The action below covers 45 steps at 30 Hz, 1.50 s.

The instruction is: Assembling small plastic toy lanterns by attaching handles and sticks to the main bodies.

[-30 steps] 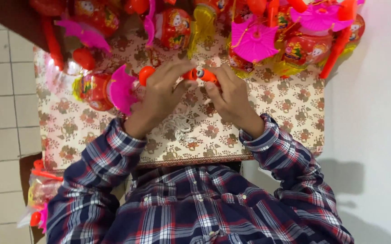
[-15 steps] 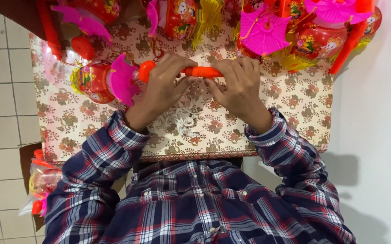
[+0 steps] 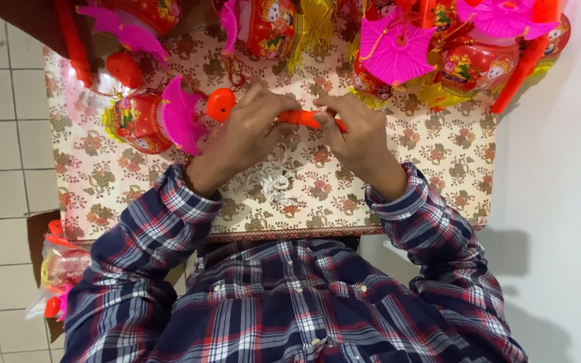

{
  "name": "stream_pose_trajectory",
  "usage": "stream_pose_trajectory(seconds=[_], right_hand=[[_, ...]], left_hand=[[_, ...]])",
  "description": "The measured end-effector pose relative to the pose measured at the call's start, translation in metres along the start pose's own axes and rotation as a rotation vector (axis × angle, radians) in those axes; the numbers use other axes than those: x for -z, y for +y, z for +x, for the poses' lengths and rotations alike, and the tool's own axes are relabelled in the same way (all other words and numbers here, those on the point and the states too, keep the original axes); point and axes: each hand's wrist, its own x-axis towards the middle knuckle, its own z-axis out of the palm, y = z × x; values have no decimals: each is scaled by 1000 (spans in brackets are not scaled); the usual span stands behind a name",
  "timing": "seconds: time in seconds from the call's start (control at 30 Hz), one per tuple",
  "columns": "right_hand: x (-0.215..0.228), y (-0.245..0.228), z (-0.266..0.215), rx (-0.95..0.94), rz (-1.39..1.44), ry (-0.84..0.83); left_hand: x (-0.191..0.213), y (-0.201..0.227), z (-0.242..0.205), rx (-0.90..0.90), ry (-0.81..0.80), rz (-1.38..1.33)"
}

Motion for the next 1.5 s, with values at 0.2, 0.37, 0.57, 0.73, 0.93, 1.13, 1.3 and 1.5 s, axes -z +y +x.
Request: stream_pose_trajectory(seconds=[0.2,0.37,0.57,0.73,0.93,1.13,1.3,1.5], right_hand=[[9,-15,14,96,12,-82],[20,-26,22,33,58,-175],[6,-7,7,94,-22,-164],[-1,-2,5,235,-108,-62],[-8,16,-7,417,-246,62],[2,0,7,267,-121,-49],[15,-19,18,47,166,-240],[-4,7,-3,55,198,-156]], left_hand=[[4,-5,0,-11,8,2],[13,1,4,-24,-57,62],[13,4,5,-18,-114,61],[24,7,14,13,-144,18],[18,1,10,112,-188,-172],[17,-3,8,22,-155,-35],[24,9,14,-13,-170,29],[22,2,10,-42,-156,17]])
